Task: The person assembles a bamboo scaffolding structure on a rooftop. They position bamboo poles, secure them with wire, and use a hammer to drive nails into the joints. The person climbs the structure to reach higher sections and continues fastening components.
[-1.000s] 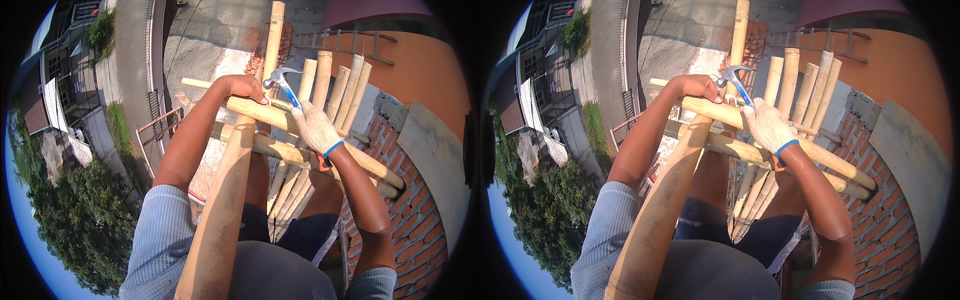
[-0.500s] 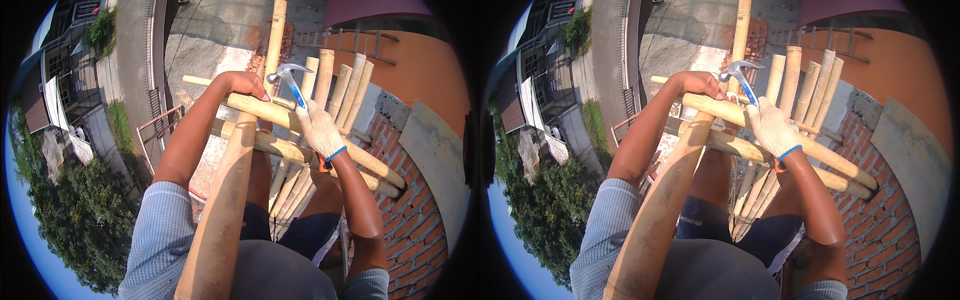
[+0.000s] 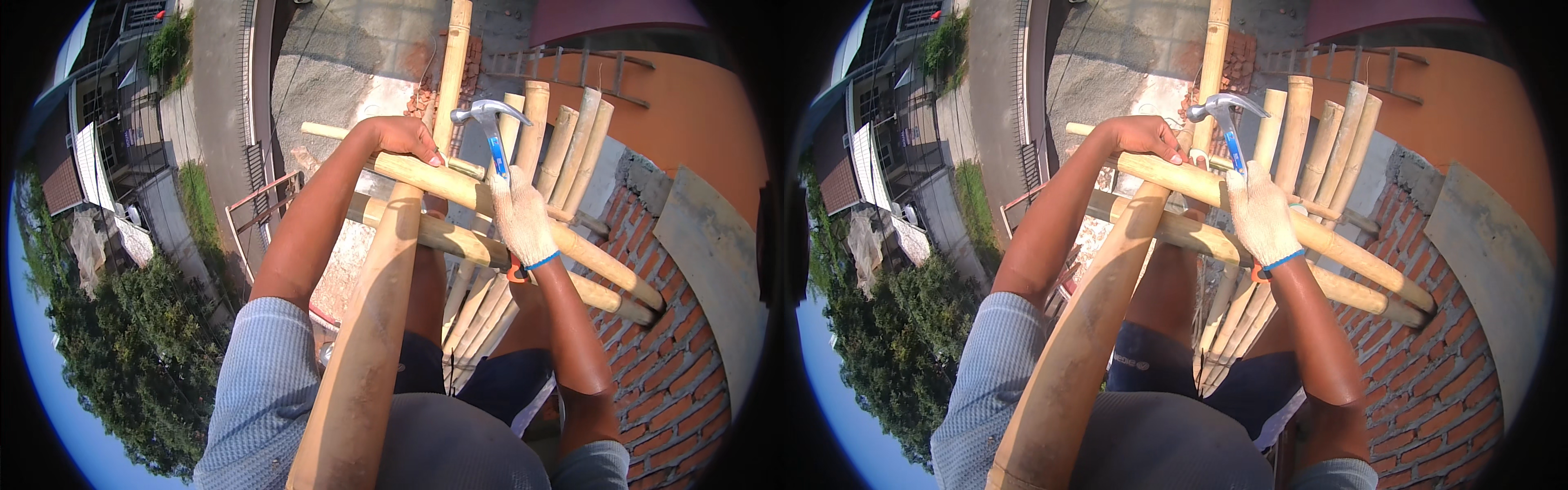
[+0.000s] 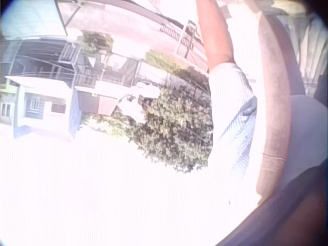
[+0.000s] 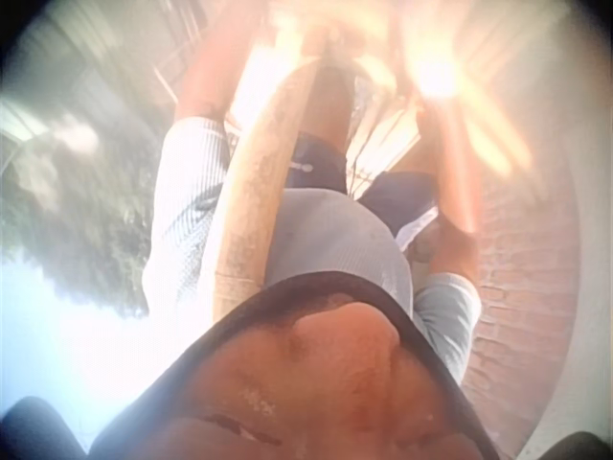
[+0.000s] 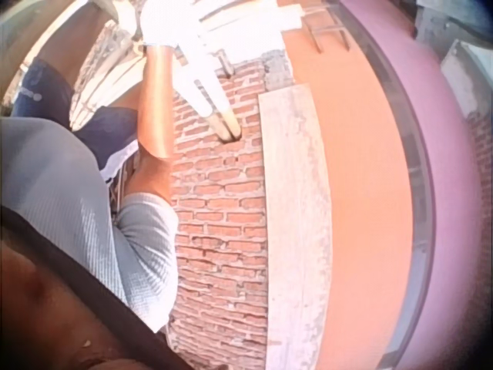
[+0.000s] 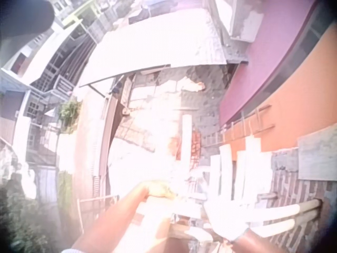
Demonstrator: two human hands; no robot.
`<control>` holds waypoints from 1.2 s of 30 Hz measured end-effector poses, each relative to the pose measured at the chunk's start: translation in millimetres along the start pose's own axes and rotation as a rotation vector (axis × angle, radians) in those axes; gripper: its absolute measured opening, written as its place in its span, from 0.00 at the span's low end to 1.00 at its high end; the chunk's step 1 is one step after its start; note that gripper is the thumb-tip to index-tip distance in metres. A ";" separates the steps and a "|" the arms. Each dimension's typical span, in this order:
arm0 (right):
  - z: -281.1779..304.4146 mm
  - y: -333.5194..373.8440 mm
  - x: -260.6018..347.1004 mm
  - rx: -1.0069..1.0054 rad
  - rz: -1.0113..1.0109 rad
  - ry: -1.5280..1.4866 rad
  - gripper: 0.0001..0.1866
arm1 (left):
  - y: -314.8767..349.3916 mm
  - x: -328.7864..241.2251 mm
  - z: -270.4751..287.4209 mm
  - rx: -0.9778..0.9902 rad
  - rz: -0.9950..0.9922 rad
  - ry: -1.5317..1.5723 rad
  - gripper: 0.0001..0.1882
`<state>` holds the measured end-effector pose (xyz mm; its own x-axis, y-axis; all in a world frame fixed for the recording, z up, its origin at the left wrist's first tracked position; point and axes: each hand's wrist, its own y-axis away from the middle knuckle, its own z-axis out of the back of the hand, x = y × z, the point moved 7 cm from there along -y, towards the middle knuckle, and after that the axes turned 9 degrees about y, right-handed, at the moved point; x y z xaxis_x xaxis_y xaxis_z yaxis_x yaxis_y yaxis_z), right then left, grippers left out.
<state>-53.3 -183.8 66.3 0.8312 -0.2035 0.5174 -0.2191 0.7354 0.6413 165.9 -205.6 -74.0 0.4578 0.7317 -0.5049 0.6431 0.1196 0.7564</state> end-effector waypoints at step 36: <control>-40.8 -46.3 -24.1 0.524 -0.195 -0.200 0.20 | 30.5 22.9 42.5 -0.450 0.331 -0.745 0.29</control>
<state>-42.3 -186.6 1.0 0.7800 -0.4585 0.4259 -0.3372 0.2655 0.9032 222.1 -213.7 -80.2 0.9515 0.1742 -0.2537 0.1824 0.3448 0.9208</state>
